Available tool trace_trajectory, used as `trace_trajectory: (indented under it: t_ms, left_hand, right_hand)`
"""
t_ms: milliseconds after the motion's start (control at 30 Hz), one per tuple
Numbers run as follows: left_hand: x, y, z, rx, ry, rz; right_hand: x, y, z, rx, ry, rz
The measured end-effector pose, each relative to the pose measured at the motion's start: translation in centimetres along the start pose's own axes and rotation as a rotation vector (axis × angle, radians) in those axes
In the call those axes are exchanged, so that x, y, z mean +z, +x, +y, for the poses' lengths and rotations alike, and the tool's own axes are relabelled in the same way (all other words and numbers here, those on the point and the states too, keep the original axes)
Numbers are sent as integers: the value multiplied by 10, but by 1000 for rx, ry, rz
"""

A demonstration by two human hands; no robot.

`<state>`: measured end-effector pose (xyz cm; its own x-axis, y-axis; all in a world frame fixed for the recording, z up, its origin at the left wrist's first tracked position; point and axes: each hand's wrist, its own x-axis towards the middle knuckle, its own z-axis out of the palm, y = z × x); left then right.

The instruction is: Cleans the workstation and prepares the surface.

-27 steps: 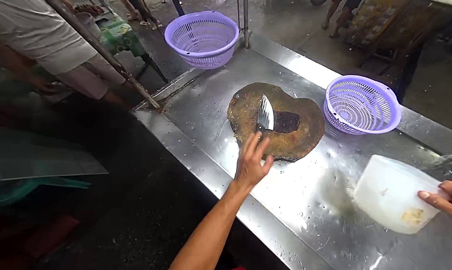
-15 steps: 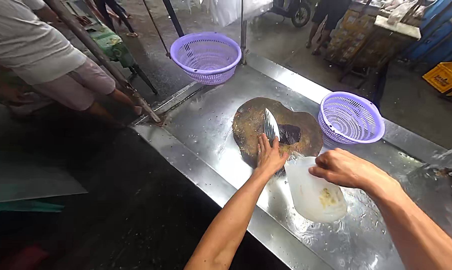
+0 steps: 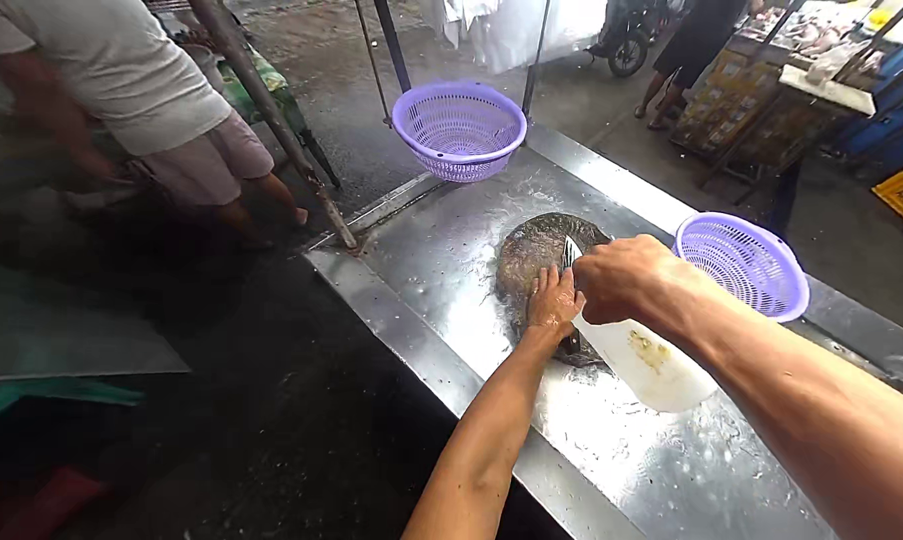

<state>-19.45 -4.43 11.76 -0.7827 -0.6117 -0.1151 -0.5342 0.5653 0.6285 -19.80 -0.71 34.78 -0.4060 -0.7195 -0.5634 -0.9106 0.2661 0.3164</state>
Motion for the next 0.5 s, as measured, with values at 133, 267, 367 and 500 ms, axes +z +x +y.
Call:
trace_trajectory:
  t_ms: [133, 267, 367, 500]
  left_hand:
    - [-7, 9, -18, -23, 77, -53]
    - [-3, 36, -65, 58, 131, 35]
    - [-25, 36, -103, 142, 66, 211]
    - [-56, 41, -189, -3, 84, 325]
  right_hand:
    - [-6, 5, -10, 8, -61, 31]
    - [28, 9, 40, 158, 77, 172]
    - [93, -3, 116, 296, 295, 258]
    - [217, -47, 153, 510, 652, 533]
